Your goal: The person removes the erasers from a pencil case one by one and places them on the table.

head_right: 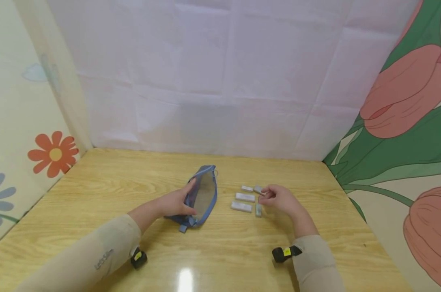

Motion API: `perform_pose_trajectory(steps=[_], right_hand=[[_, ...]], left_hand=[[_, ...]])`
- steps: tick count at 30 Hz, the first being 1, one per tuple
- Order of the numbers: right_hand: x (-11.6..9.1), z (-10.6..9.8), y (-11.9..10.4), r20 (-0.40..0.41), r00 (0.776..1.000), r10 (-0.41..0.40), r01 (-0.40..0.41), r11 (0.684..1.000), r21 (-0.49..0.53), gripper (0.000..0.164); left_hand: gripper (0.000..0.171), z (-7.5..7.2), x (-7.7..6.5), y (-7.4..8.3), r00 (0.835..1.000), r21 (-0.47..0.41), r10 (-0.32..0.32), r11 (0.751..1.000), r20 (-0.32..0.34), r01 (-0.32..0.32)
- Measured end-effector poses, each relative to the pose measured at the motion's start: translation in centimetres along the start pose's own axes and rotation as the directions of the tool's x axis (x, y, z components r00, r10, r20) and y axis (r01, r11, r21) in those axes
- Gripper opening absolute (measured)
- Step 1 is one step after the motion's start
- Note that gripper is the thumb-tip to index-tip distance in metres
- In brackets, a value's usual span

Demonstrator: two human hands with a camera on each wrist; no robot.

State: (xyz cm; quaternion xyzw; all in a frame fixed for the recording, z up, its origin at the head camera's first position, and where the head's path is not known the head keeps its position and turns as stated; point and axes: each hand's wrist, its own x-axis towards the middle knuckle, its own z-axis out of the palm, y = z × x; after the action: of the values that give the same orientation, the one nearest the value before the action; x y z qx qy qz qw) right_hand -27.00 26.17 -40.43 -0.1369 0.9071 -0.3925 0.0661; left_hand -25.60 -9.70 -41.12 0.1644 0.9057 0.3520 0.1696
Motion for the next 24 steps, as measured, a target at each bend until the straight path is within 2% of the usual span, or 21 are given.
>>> perform_pose_trajectory(steps=[5, 12, 16, 20, 24], right_hand=[[0.2, -0.3, -0.7, -0.02, 0.999, 0.025, -0.025, 1.0, -0.007, 0.04], [0.2, -0.6, -1.2, -0.018, 1.0, 0.023, -0.023, 1.0, -0.001, 0.047], [0.2, -0.8, -1.6, -0.017, 1.0, 0.025, -0.025, 1.0, -0.017, 0.043], [0.5, -1.1, -1.9, -0.028, 1.0, -0.012, 0.01, 0.997, -0.082, 0.034], [1.1, -1.5, -2.4, -0.047, 0.998, -0.042, 0.035, 0.989, -0.146, 0.036]], left_hand=[[0.105, -0.1, 0.1, 0.2, 0.995, -0.004, 0.082, 0.997, 0.054, -0.082], [0.104, -0.2, 0.5, 0.3, 0.982, 0.083, 0.174, 0.98, 0.078, -0.18], [0.108, -0.3, 0.5, 0.3, 0.979, 0.059, 0.177, 0.981, 0.098, -0.184], [0.109, -0.6, 0.3, 0.1, 0.978, -0.037, 0.172, 0.985, 0.12, -0.169], [0.1, -1.5, 0.0, -0.4, 0.979, -0.069, 0.186, 0.981, 0.081, -0.181]])
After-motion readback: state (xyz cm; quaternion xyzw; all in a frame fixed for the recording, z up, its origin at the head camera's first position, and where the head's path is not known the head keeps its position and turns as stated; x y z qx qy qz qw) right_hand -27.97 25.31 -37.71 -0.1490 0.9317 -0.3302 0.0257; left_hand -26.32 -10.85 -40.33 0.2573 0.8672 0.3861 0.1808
